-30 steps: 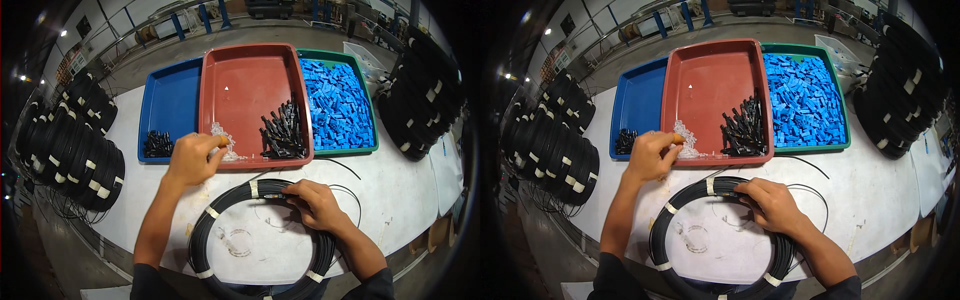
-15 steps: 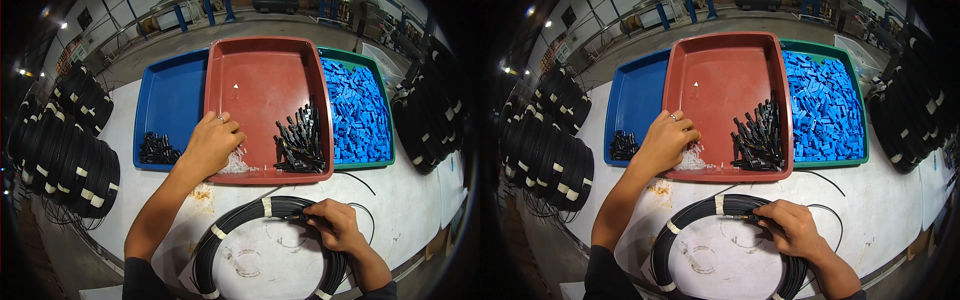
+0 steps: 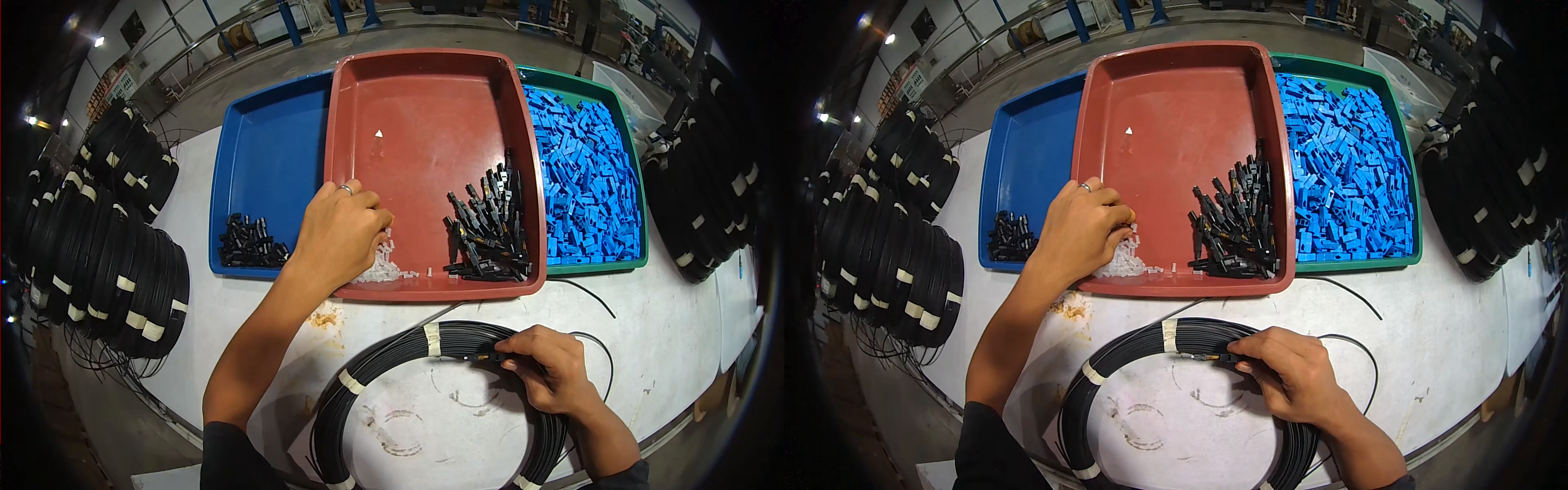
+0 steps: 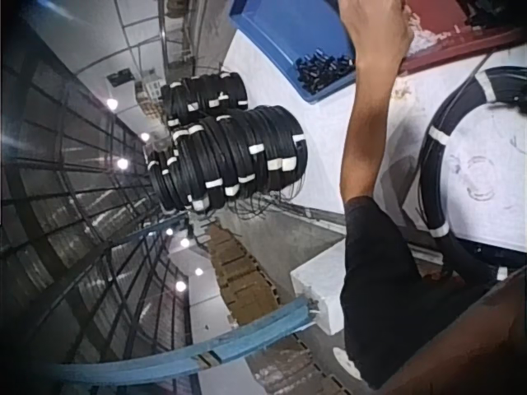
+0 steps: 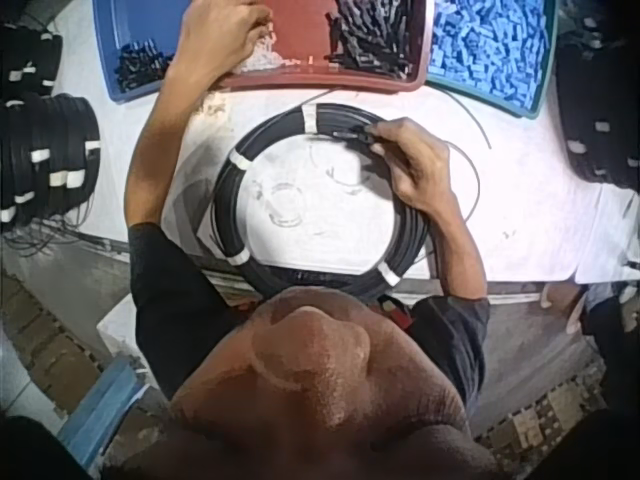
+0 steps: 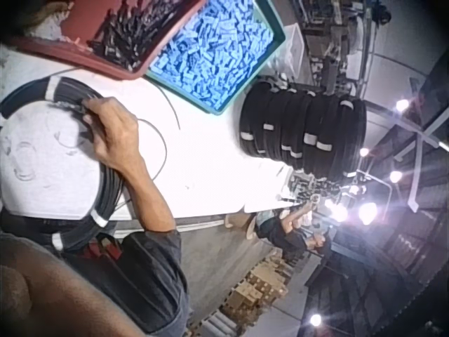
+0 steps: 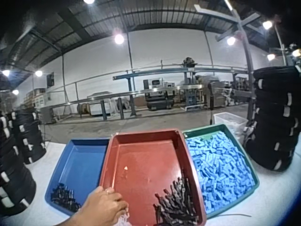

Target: The person assembles plastic connectors onto coiled black wires by hand, then organizes the assembled wires at a workstation.

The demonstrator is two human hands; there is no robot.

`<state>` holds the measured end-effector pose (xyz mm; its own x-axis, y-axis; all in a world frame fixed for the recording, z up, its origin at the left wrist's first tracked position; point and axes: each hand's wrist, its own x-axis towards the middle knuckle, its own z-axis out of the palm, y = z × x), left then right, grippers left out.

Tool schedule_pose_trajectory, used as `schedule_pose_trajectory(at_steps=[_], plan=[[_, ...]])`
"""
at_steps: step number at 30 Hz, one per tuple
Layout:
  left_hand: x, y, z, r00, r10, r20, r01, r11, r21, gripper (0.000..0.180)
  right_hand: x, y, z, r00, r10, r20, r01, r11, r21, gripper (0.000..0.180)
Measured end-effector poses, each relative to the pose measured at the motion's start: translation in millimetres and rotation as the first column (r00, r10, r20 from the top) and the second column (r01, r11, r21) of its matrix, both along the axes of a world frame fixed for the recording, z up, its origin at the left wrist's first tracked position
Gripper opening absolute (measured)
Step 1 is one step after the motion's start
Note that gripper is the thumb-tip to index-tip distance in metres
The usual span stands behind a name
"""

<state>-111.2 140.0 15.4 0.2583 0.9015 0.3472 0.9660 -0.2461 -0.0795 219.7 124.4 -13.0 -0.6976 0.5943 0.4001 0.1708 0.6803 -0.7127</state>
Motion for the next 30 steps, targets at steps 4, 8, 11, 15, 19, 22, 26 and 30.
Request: schedule_pose_trajectory(at_steps=[4,8,11,15,19,22,26,30], plan=[[-2.8,3.9,-7.9,1.0,-0.018,-0.01,0.018,0.999,0.044,0.011,1.4,-1.0,0.2,1.0,-0.015,0.012,0.016,1.0,-0.022,0.026],[-0.2,4.1,-8.3,0.999,-0.038,-0.028,0.039,0.998,0.052,0.009,1.0,-1.3,-1.4,1.0,-0.023,0.0,0.023,0.999,-0.046,0.026],[3.3,5.9,-9.0,0.997,-0.075,0.012,0.074,0.992,0.103,0.008,3.2,-2.1,-3.2,1.0,-0.028,-0.013,0.028,0.999,-0.041,0.025],[15.2,-5.7,-0.2,0.941,-0.121,0.315,0.067,0.982,0.178,0.008,3.6,-3.9,0.4,1.0,-0.009,-0.019,0.008,0.999,-0.031,0.024],[33.7,-24.2,9.7,0.778,-0.065,0.625,0.054,0.998,0.038,0.005,2.2,-1.5,-6.8,0.998,-0.015,-0.053,0.015,1.0,0.001,0.021],[46.1,-44.1,5.9,0.542,0.084,0.836,0.023,0.993,-0.115,0.006,2.1,-4.7,-4.2,0.994,-0.037,-0.107,0.042,0.998,0.044,0.019],[65.6,-70.4,-0.6,0.166,0.043,0.985,0.174,0.982,-0.072,0.008,1.1,-3.9,-10.2,0.995,-0.026,-0.097,0.031,0.998,0.051,0.02],[63.7,-85.9,-13.4,0.095,0.048,0.994,0.265,0.962,-0.072,0.012,1.6,-5.6,-6.6,0.996,-0.009,-0.087,0.016,0.996,0.085,0.021]])
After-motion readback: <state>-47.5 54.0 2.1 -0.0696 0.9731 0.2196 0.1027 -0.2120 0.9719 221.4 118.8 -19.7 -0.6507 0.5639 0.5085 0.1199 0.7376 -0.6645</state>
